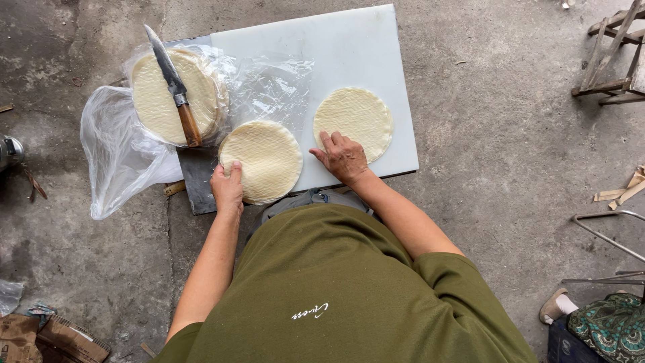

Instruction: The person peels apart thin, circular white layers from a stack by hand and places them on a table.

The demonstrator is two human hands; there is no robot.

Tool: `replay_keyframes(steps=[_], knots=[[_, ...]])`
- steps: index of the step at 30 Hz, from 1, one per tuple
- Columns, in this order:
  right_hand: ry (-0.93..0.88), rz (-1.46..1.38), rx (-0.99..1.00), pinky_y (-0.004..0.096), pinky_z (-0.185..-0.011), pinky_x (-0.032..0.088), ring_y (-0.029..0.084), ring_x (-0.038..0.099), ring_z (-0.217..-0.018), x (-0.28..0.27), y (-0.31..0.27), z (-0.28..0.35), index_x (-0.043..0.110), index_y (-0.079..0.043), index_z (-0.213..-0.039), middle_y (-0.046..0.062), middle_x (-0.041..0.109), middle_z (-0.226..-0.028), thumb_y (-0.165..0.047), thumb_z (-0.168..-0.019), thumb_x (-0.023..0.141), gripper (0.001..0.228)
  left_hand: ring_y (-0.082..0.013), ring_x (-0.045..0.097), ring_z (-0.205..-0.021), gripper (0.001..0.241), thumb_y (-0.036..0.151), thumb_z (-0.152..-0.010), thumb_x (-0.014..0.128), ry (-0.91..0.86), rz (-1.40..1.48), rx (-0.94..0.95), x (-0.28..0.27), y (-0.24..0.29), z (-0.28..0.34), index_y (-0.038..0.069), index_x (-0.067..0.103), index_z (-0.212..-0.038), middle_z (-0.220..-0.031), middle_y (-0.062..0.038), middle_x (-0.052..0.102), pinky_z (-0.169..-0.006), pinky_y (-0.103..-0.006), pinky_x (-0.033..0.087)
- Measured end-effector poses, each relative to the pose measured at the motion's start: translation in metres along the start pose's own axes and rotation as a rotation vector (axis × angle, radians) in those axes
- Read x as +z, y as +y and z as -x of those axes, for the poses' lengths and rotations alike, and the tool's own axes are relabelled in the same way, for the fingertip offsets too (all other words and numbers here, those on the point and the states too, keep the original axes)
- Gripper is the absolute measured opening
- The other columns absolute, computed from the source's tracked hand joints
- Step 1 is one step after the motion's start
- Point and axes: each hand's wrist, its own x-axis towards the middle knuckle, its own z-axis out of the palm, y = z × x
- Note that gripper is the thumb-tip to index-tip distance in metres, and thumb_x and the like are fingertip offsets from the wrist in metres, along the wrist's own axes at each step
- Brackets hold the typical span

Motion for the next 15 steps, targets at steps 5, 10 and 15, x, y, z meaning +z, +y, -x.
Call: replay_keyframes(steps=[5,10,15], knots=[[0.139,-0.113,0.333,0.030,-0.057,0.057,0.020,0.067,-0.071,-0.011,0.036,0.016,0.072,-0.005,-0.116,0.010,0.067,-0.093,-0.025,-0.104,0.067,0.023,-0.0101,0.064,-0.090,0.025,0.021,-0.098,0.073,-0.011,0.039,-0.010,-0.001,0.004,0.002,0.000,0.068,-0.111,-0.103,-0.007,0.074,-0.080,-0.0281,0.053],[0.217,-0.185,0.767,0.039,-0.072,0.055,0.026,0.068,-0.082,-0.028,0.084,0.045,0.075,-0.006,-0.103,0.012,0.068,-0.097,-0.027,-0.097,0.072,0.022,-0.0100,0.065,-0.090,0.025,0.021,-0.098,0.073,0.007,-0.002,0.005,0.000,0.004,0.003,0.000,0.069,-0.111,-0.104,-0.007,0.075,-0.080,-0.0283,0.054],[0.085,-0.269,0.970,0.044,-0.080,0.053,0.029,0.067,-0.091,-0.031,0.088,0.057,0.075,-0.009,-0.096,0.010,0.070,-0.095,-0.034,-0.090,0.078,0.026,-0.0106,0.066,-0.092,0.025,0.022,-0.099,0.072,0.004,-0.007,-0.037,0.000,0.006,0.002,0.001,0.068,-0.112,-0.105,-0.007,0.074,-0.081,-0.0288,0.055]])
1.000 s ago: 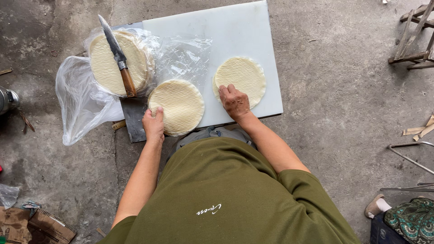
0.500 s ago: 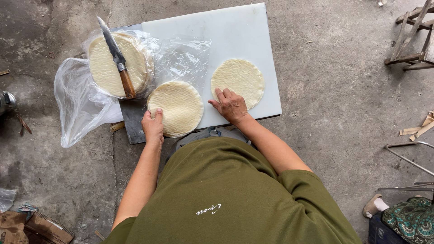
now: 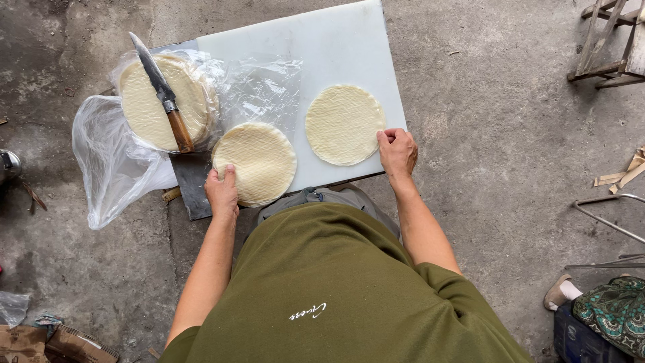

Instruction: The person peels apart thin, circular white layers from a stack by hand and places them on a table.

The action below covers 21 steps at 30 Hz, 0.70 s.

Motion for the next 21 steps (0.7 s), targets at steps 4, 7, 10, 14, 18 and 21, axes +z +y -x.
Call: replay_keyframes(steps=[4,7,10,14,18,21], knots=[[-0.033,-0.018,0.056,0.043,-0.079,0.053,0.028,0.068,-0.090,0.001,-0.001,0.005,0.075,-0.009,-0.095,0.009,0.071,-0.094,-0.034,-0.087,0.078,0.027,-0.0106,0.066,-0.092,0.026,0.021,-0.098,0.072,-0.021,0.054,0.005,-0.001,-0.001,0.000,0.001,0.068,-0.114,-0.106,-0.007,0.074,-0.081,-0.0288,0.055],[-0.023,-0.035,0.029,0.043,-0.079,0.054,0.028,0.068,-0.088,0.002,0.001,0.005,0.075,-0.009,-0.095,0.009,0.070,-0.095,-0.032,-0.087,0.078,0.025,-0.0105,0.065,-0.092,0.026,0.021,-0.099,0.072,-0.027,0.055,0.016,-0.001,-0.003,-0.001,0.001,0.067,-0.114,-0.106,-0.007,0.074,-0.081,-0.0289,0.055],[-0.017,-0.043,0.014,0.043,-0.080,0.054,0.028,0.068,-0.089,0.005,0.003,0.004,0.075,-0.008,-0.094,0.010,0.070,-0.095,-0.032,-0.087,0.077,0.024,-0.0106,0.065,-0.092,0.026,0.020,-0.100,0.072,-0.029,0.051,0.020,-0.002,-0.006,-0.003,0.000,0.067,-0.114,-0.106,-0.007,0.074,-0.081,-0.0290,0.054],[-0.018,-0.036,0.044,0.043,-0.080,0.054,0.029,0.069,-0.089,0.010,0.005,0.000,0.075,-0.008,-0.093,0.011,0.071,-0.097,-0.032,-0.086,0.076,0.025,-0.0105,0.065,-0.092,0.026,0.020,-0.099,0.072,-0.042,0.082,0.032,-0.002,-0.009,-0.004,0.000,0.067,-0.115,-0.106,-0.007,0.074,-0.082,-0.0287,0.054],[-0.020,-0.078,0.062,0.043,-0.081,0.055,0.030,0.071,-0.088,0.008,0.007,-0.004,0.076,-0.007,-0.093,0.011,0.075,-0.091,-0.033,-0.086,0.073,0.027,-0.0106,0.066,-0.092,0.026,0.020,-0.099,0.072,-0.043,0.084,0.020,-0.003,-0.013,-0.007,0.000,0.067,-0.115,-0.106,-0.007,0.074,-0.082,-0.0286,0.055],[-0.043,-0.099,0.104,0.042,-0.080,0.056,0.029,0.073,-0.085,0.006,0.009,-0.004,0.076,-0.006,-0.094,0.010,0.075,-0.088,-0.032,-0.084,0.073,0.028,-0.0105,0.066,-0.092,0.026,0.020,-0.099,0.072,-0.044,0.102,0.035,-0.003,-0.017,-0.007,0.000,0.067,-0.115,-0.106,-0.007,0.074,-0.082,-0.0281,0.055]])
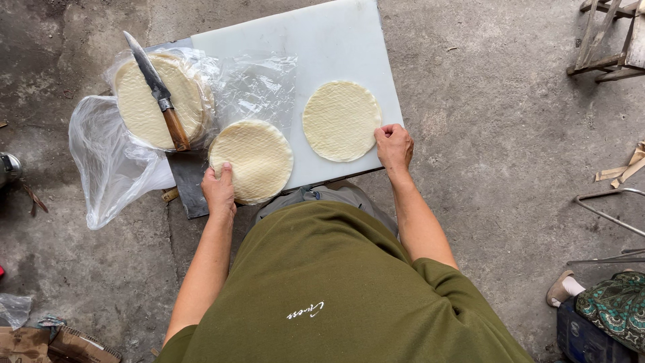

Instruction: The person peels apart thin, circular white layers from a stack by hand and places them on a table.

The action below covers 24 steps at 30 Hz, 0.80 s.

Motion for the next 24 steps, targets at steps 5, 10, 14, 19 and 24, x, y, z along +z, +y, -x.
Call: replay_keyframes(steps=[5,10,14,19,24], knots=[[0.030,0.022,-0.047,0.042,-0.080,0.055,0.029,0.072,-0.085,0.001,0.001,-0.003,0.076,-0.006,-0.093,0.011,0.076,-0.088,-0.032,-0.085,0.074,0.027,-0.0098,0.064,-0.091,0.024,0.019,-0.100,0.072,0.021,-0.054,0.050,0.003,0.006,0.003,-0.001,0.067,-0.112,-0.105,-0.007,0.074,-0.081,-0.0277,0.054],[0.070,0.030,-0.161,0.041,-0.078,0.054,0.027,0.070,-0.083,-0.005,-0.017,0.008,0.072,-0.002,-0.100,0.011,0.073,-0.088,-0.028,-0.090,0.075,0.028,-0.0212,0.067,-0.085,0.023,0.020,-0.104,0.070,0.037,-0.361,0.202,0.005,0.030,0.024,-0.003,0.065,-0.107,-0.097,-0.014,0.073,-0.077,-0.0342,0.054],[-0.396,-0.502,0.036,0.032,-0.073,0.056,0.017,0.070,-0.084,0.006,-0.070,0.023,0.070,-0.002,-0.111,0.007,0.072,-0.091,-0.032,-0.097,0.070,0.033,-0.0355,0.071,-0.089,0.020,0.020,-0.106,0.068,0.000,-0.531,0.580,0.016,0.052,0.048,0.000,0.064,-0.107,-0.099,-0.019,0.070,-0.078,-0.0425,0.055],[-1.023,-0.635,0.153,0.027,-0.075,0.062,0.016,0.074,-0.092,0.045,-0.146,0.055,0.066,-0.001,-0.115,0.010,0.073,-0.103,-0.043,-0.094,0.068,0.048,-0.0378,0.071,-0.099,0.022,0.014,-0.102,0.070,-0.145,-0.572,0.844,0.032,0.080,0.075,0.000,0.059,-0.117,-0.124,-0.021,0.068,-0.080,-0.0429,0.059],[-1.112,-0.605,0.092,0.027,-0.074,0.060,0.016,0.069,-0.090,0.065,-0.173,0.084,0.063,0.001,-0.123,0.009,0.072,-0.103,-0.036,-0.094,0.072,0.048,-0.0334,0.072,-0.110,0.029,0.008,-0.091,0.075,-0.373,-0.557,0.981,0.031,0.104,0.090,0.005,0.062,-0.116,-0.136,-0.020,0.066,-0.086,-0.0381,0.061]])
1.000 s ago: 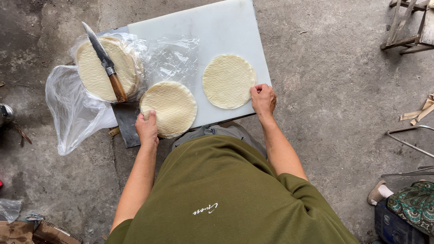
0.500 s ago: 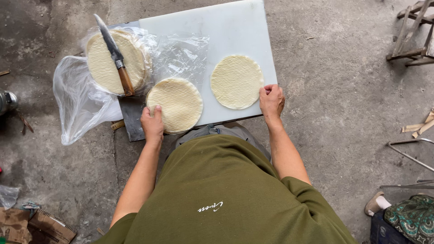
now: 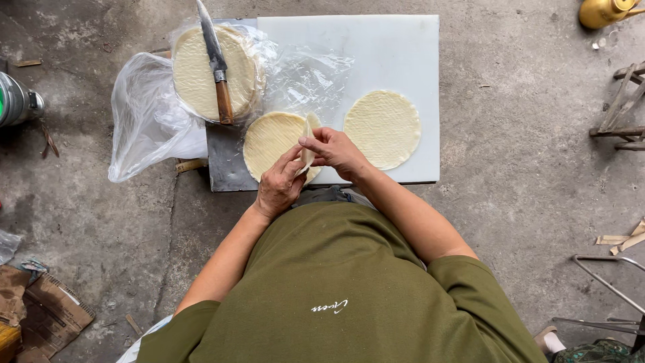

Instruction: The person peels apart thin, circular white layers from a stack by hand and places them on a table.

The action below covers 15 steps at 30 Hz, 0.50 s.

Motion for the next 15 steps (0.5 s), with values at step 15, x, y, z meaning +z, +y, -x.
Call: replay_keyframes(steps=[15], knots=[[0.064,0.626,-0.337,0.029,-0.079,0.056,0.014,0.070,-0.092,0.033,-0.007,0.026,0.070,0.000,-0.117,0.010,0.073,-0.104,-0.035,-0.085,0.082,0.049,-0.0093,0.063,-0.081,0.026,0.024,-0.102,0.072,0.007,0.737,-0.791,0.023,-0.049,-0.012,-0.001,0.069,-0.107,-0.089,-0.003,0.068,-0.070,-0.0255,0.057]])
